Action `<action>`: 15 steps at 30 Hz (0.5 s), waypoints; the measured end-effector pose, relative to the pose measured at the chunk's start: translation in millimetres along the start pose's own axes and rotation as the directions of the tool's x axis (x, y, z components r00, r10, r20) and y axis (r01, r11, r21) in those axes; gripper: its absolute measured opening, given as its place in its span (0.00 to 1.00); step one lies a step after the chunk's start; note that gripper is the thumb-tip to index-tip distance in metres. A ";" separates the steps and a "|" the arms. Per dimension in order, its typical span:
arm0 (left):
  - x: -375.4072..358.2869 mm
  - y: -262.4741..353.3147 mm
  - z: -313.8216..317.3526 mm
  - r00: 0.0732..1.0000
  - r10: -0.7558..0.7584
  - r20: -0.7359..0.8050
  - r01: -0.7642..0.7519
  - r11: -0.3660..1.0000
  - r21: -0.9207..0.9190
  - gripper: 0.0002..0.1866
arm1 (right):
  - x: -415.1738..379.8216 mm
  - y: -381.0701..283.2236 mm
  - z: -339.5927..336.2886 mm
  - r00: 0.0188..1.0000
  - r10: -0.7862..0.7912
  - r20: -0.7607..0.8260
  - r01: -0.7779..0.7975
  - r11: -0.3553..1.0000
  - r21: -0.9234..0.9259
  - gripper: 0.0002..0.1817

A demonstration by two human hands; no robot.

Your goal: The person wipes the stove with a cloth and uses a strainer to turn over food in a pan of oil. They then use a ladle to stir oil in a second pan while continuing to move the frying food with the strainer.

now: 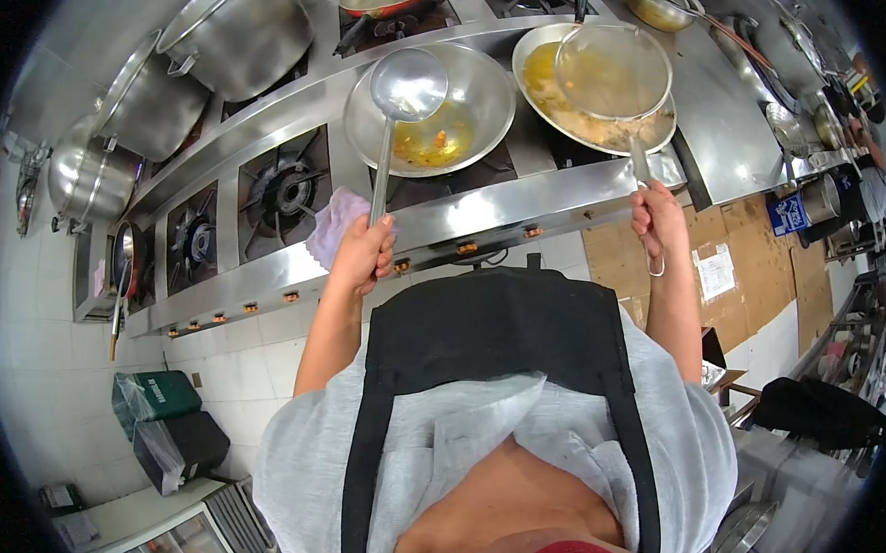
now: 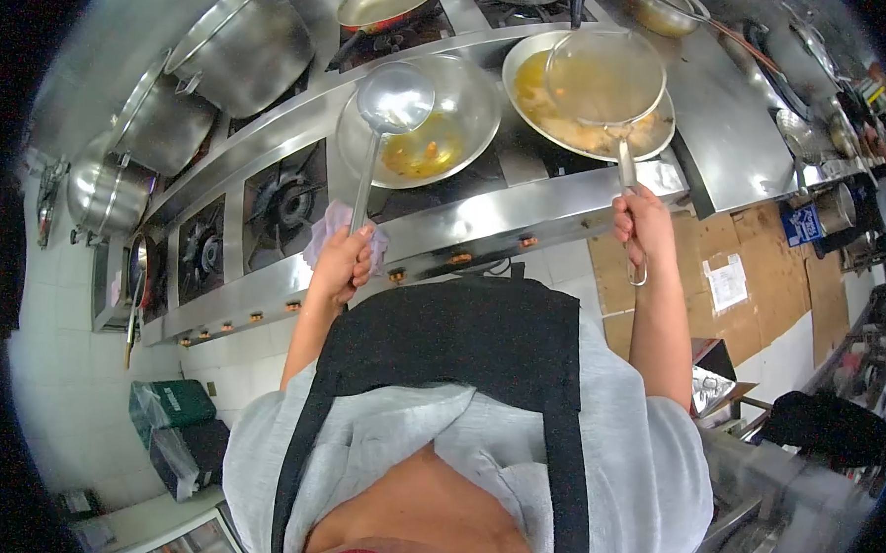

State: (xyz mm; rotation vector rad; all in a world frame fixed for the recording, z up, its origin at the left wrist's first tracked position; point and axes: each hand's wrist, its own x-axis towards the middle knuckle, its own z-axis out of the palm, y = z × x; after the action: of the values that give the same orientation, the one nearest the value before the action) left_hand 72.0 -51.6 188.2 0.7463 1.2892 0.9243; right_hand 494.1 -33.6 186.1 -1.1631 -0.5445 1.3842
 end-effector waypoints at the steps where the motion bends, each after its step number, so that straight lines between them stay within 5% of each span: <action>1: 0.1 -0.7 -1.2 1.000 0.004 0.007 -0.004 1.000 -0.005 0.11 | -1.4 -6.2 3.8 1.000 -0.029 -0.004 0.029 1.000 -0.012 0.12; 5: 1.4 -3.6 -4.5 0.999 0.039 0.019 -0.039 0.999 0.025 0.11 | -5.3 -27.3 16.9 0.985 -0.166 0.053 0.169 0.985 -0.045 0.12; 11: -5.2 -5.8 -5.3 1.000 0.010 -0.016 -0.010 1.000 0.012 0.11 | -1.8 -0.3 4.7 0.997 -0.062 0.042 0.063 0.998 -0.023 0.07; 15: -14.9 -9.4 -9.4 1.000 -0.006 -0.021 0.006 1.000 0.014 0.11 | -16.5 12.9 18.5 0.998 -0.061 0.033 0.066 0.979 -0.193 0.10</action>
State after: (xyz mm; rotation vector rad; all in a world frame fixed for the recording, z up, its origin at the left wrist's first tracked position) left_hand 63.6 -69.4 185.3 0.7449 1.3168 0.9210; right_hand 469.1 -45.9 187.5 -1.2733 -0.7432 1.3151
